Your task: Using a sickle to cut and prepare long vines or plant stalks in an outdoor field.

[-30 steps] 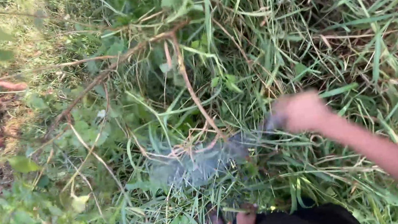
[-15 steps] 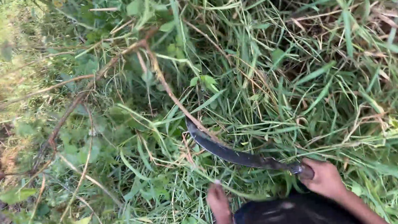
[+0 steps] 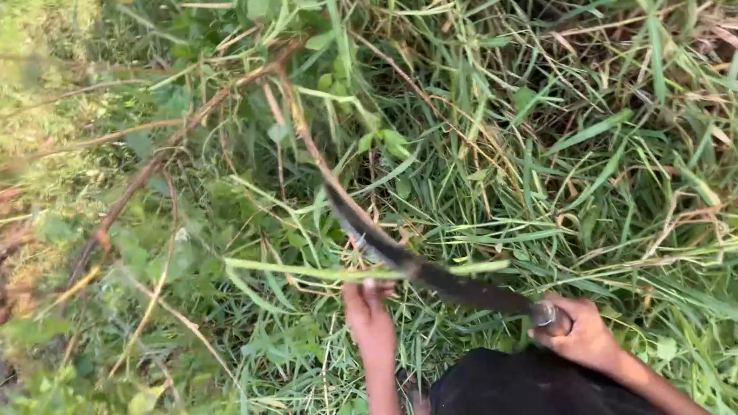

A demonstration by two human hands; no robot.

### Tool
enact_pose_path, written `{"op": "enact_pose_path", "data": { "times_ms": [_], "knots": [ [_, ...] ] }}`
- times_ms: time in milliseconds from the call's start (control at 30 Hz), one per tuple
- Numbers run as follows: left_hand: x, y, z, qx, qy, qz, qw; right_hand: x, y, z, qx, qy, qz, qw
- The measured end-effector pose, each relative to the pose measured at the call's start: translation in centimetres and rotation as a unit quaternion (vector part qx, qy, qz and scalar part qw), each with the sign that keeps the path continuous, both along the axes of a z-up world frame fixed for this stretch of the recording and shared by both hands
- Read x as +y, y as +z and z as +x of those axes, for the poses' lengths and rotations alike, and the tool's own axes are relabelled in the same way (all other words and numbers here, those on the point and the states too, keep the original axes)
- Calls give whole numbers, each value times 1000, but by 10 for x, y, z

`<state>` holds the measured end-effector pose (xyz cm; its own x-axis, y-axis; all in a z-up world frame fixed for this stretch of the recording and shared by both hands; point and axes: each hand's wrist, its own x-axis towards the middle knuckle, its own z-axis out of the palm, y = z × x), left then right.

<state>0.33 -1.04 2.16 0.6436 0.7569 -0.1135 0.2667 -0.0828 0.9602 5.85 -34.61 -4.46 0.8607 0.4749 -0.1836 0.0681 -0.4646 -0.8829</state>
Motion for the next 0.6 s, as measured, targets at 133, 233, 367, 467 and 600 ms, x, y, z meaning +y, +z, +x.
{"op": "enact_pose_path", "data": {
  "times_ms": [133,233,367,467,600],
  "knots": [
    [-15,37,6,-71,-84,4,994,19,12,14,-1,-29,24,999],
    [-37,130,30,-75,-86,12,993,11,13,20,33,-79,8,996],
    [-47,137,53,-61,-161,35,984,-18,-3,15,59,-137,-4,989],
    [-55,108,65,-164,-212,86,960,-32,-8,8,89,-185,0,979],
    [-66,105,86,-114,-188,47,974,-42,-30,4,92,-243,38,965]
  ]
}}
